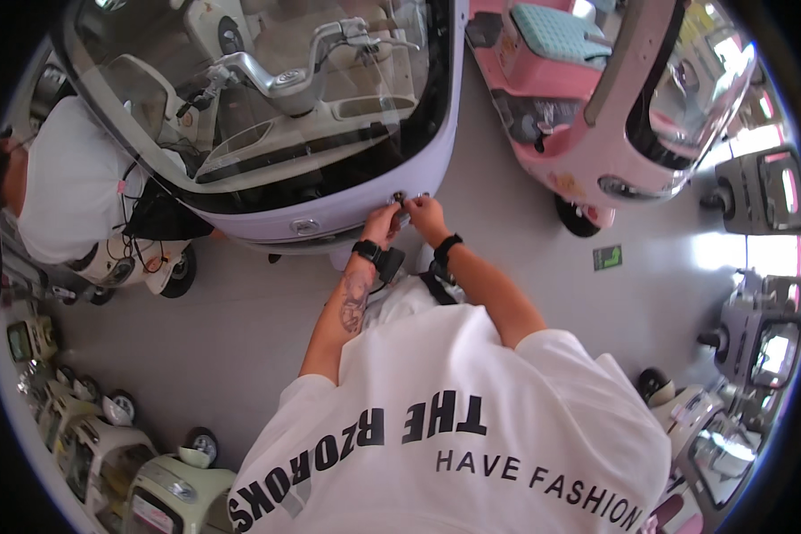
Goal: Wipe down and inspect the latch of a small enclosed electric vehicle.
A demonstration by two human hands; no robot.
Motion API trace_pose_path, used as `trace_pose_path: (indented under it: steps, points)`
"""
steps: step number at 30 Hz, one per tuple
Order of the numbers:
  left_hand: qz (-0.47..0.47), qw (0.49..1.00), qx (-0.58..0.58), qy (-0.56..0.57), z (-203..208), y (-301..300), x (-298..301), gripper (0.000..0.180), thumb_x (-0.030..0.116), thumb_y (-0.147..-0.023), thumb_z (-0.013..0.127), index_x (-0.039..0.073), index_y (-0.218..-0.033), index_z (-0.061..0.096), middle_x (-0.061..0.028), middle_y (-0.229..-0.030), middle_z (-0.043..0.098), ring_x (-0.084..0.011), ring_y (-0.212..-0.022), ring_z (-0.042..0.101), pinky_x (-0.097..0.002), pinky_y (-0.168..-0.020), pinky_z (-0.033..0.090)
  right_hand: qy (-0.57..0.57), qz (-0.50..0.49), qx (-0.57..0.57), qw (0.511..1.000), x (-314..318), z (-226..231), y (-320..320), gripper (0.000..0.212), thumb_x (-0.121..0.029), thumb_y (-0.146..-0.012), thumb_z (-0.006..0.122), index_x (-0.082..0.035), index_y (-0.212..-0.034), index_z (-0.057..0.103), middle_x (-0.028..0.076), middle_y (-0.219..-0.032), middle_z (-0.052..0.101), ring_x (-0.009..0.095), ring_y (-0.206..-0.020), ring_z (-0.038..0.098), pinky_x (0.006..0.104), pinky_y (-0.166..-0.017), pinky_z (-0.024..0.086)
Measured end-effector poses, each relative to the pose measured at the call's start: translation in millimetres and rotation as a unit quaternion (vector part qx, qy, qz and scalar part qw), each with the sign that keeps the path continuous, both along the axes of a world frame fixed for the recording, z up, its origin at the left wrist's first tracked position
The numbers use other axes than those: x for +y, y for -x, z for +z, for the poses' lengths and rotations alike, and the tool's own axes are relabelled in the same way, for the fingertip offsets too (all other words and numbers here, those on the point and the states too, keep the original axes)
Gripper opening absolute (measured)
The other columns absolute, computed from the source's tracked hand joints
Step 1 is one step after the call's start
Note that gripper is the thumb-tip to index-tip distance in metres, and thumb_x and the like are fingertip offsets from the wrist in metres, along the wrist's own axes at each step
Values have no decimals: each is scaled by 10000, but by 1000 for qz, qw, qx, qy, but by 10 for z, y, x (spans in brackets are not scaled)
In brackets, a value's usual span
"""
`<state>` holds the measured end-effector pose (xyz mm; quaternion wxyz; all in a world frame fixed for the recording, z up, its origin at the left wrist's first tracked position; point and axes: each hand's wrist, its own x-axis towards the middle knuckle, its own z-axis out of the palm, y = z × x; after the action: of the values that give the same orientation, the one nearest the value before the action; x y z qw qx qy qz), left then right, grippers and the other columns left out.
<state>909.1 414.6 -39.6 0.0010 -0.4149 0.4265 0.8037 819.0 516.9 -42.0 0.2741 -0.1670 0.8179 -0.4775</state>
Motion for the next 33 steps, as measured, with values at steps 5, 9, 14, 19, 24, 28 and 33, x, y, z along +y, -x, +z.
trace_pose_path:
  steps: [5,9,14,19,24,28,33]
  points:
    - [73,997,7,21,-99,-104,125,215,358,-865,655,174,-759,617,60,-627,518,-65,-486,445,-227,-394,281,67,-78,-269,958,41,76,-68,247,-299,-911,606,-57,-879,642,25,-699,589,124,-557,535,253,-474,413]
    - [135,991,24,-5,130,-97,243,188,314,-871,627,154,-772,628,57,-639,566,-58,-500,466,-228,-410,296,65,-44,-401,913,111,251,-103,307,-418,-917,578,-118,-916,645,17,-844,647,133,-693,562,266,-626,454]
    - [204,978,9,-41,65,56,266,136,257,-863,631,125,-848,661,39,-749,654,-60,-558,531,-199,-446,335,57,30,-278,958,18,227,60,287,-351,-925,597,-71,-927,661,11,-831,663,112,-706,581,259,-608,449]
    - [102,986,-42,-127,130,70,49,210,364,-834,638,160,-789,612,26,-706,585,-119,-568,538,-249,-488,394,67,86,-169,980,-12,6,275,271,-273,-887,639,-15,-815,679,30,-703,650,119,-623,575,281,-574,462]
    - [81,988,-92,-96,132,30,148,287,444,-862,627,159,-899,635,23,-732,601,-103,-557,552,-255,-453,387,58,115,-38,991,-23,-99,262,224,-199,-892,642,-1,-791,676,36,-645,629,100,-580,549,298,-537,466]
    - [-26,990,-131,-35,120,-3,176,419,577,-874,554,192,-1004,655,31,-739,609,-87,-581,573,-262,-486,357,44,106,-44,992,39,-235,260,254,-247,-891,638,-13,-800,680,70,-648,657,118,-575,569,303,-564,481]
    - [-155,976,-149,-34,215,-48,-19,518,641,-873,509,214,-1150,602,-1,-924,644,-118,-752,610,-271,-624,410,58,186,32,980,145,-103,343,291,-289,-916,582,-23,-824,656,164,-729,673,293,-652,656,390,-617,508]
